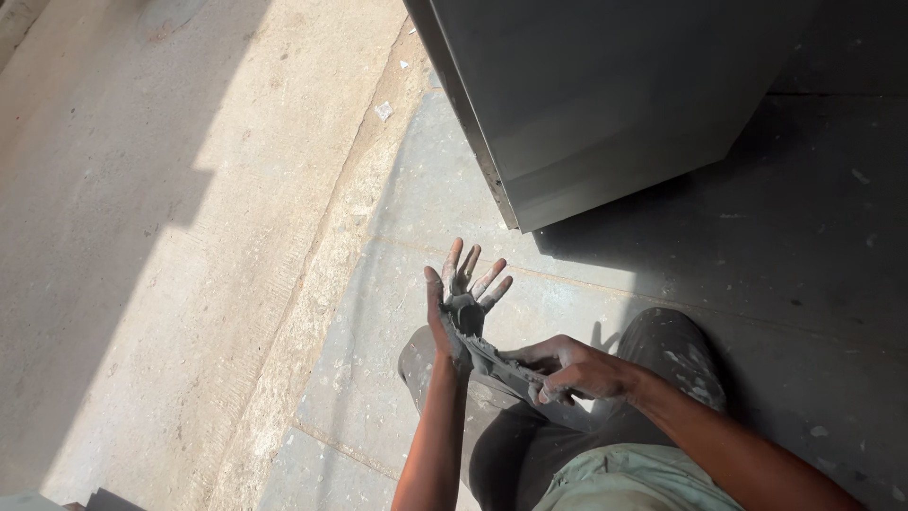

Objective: The person applies putty to the seams and lower edges of a metal cabinet using a putty knife. They hold a quantity of putty in their hand and spread it along the metal surface, using the tool to smooth it out.

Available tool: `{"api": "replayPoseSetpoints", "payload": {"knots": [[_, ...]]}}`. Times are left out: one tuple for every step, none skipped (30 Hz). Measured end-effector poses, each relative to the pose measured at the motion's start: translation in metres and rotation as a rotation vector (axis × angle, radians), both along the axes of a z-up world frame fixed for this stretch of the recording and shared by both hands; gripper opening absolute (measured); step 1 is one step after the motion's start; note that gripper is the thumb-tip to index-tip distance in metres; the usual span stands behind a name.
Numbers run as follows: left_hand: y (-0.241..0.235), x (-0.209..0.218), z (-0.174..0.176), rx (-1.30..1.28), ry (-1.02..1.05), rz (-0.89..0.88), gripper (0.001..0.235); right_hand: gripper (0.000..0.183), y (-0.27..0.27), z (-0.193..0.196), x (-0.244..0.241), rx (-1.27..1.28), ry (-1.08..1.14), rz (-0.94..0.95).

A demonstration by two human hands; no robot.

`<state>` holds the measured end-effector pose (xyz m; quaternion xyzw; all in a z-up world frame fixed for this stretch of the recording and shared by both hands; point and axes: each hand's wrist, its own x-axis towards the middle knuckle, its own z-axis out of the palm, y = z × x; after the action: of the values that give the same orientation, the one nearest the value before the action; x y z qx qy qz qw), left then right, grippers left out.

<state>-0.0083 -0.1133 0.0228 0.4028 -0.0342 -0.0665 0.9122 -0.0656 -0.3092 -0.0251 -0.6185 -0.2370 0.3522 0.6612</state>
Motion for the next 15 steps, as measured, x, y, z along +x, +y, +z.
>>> {"api": "replayPoseSetpoints", "payload": {"knots": [[0.002,0.006,0.003,-0.125,0.038,0.049,0.101,0.084,-0.002,-0.003,-0.005,0.0,0.023,0.079],[0.006,0.011,0.007,-0.178,0.048,0.072,0.101,0.085,-0.005,-0.007,-0.007,0.001,0.046,0.159],[0.011,0.016,0.012,-0.231,0.059,0.098,0.101,0.085,-0.011,-0.012,-0.004,0.059,0.136,0.028],[0.017,0.02,0.016,-0.285,0.07,0.123,0.1,0.085,-0.018,-0.016,0.002,0.119,0.225,-0.105],[0.023,0.022,0.019,-0.286,0.055,0.152,0.1,0.086,-0.027,-0.02,0.01,0.178,0.306,-0.234],[0.03,0.02,0.02,-0.286,0.04,0.182,0.1,0.082,-0.04,-0.021,0.026,0.236,0.259,-0.434],[0.038,0.017,0.019,-0.283,0.03,0.214,0.099,0.079,-0.052,-0.023,0.047,0.294,0.218,-0.632],[0.045,0.015,0.016,-0.277,0.037,0.233,0.099,0.072,-0.065,-0.023,0.072,0.287,0.157,-0.775],[0.052,0.011,0.011,-0.272,0.05,0.254,0.1,0.071,-0.076,-0.022,0.095,0.323,0.116,-0.95],[0.059,0.005,0.006,-0.267,0.062,0.275,0.1,0.071,-0.086,-0.02,0.119,0.306,0.061,-1.017],[0.067,-0.001,0.0,-0.252,0.065,0.287,0.1,0.07,-0.095,-0.017,0.142,0.29,0.0,-1.081],[0.075,-0.008,-0.006,-0.237,0.069,0.3,0.1,0.069,-0.1,-0.013,0.161,0.298,-0.002,-1.164],[0.083,-0.016,-0.011,-0.224,0.073,0.315,0.1,0.067,-0.103,-0.009,0.176,0.304,-0.005,-1.244],[0.092,-0.024,-0.017,-0.235,0.093,0.346,0.099,0.069,-0.1,-0.003,0.192,0.297,-0.014,-1.303],[0.101,-0.034,-0.023,-0.246,0.115,0.379,0.098,0.071,-0.094,0.002,0.206,0.286,-0.022,-1.36]]}}
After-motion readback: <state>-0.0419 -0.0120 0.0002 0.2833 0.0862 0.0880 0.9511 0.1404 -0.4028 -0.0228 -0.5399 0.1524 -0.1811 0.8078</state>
